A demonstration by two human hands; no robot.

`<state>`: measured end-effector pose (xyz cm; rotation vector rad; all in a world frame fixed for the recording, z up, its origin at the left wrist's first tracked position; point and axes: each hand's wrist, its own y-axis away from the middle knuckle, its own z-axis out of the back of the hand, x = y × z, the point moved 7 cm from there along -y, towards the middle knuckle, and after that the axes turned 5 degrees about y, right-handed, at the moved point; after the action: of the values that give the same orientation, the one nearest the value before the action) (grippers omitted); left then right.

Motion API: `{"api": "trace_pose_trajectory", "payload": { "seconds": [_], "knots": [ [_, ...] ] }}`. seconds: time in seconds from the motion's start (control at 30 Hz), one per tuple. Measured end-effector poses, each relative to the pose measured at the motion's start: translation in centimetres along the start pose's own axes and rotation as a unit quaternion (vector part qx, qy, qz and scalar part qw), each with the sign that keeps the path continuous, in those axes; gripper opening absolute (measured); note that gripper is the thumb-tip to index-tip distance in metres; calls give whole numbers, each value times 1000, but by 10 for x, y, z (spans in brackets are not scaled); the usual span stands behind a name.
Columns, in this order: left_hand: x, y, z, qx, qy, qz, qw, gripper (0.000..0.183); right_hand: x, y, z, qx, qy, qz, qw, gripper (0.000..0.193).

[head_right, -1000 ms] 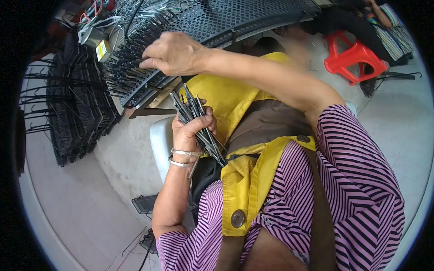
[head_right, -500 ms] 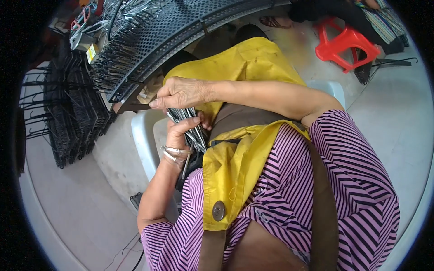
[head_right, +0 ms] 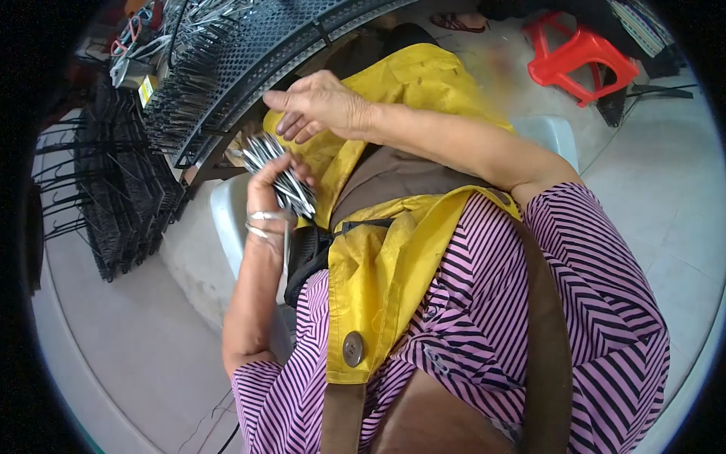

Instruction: Inserting thin metal rods into the holes of a perforated metal frame to assemble a rack.

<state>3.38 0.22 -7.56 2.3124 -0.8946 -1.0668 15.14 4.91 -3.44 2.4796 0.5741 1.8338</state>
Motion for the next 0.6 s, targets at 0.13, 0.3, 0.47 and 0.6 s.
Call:
{"api": "trace_pose_trajectory", "payload": {
  "seconds": [0.13, 0.3, 0.47, 0.6],
  "knots": [
    [-23, -13, -23, 64, 87, -15, 994, 10, -5, 6, 8, -17, 5, 8, 1000, 43],
    [-32, -25, -34, 53, 98, -36, 993, 9, 21, 20, 7, -85, 161, 180, 967, 23],
    [-35, -35, -29, 12, 126, -2, 992, 7, 67, 84, -56, -21, 496, 567, 657, 26],
    [-32, -40, -34, 27, 146, -5, 989, 10, 53, 100, -76, 44, 506, 610, 607, 28]
  ]
}}
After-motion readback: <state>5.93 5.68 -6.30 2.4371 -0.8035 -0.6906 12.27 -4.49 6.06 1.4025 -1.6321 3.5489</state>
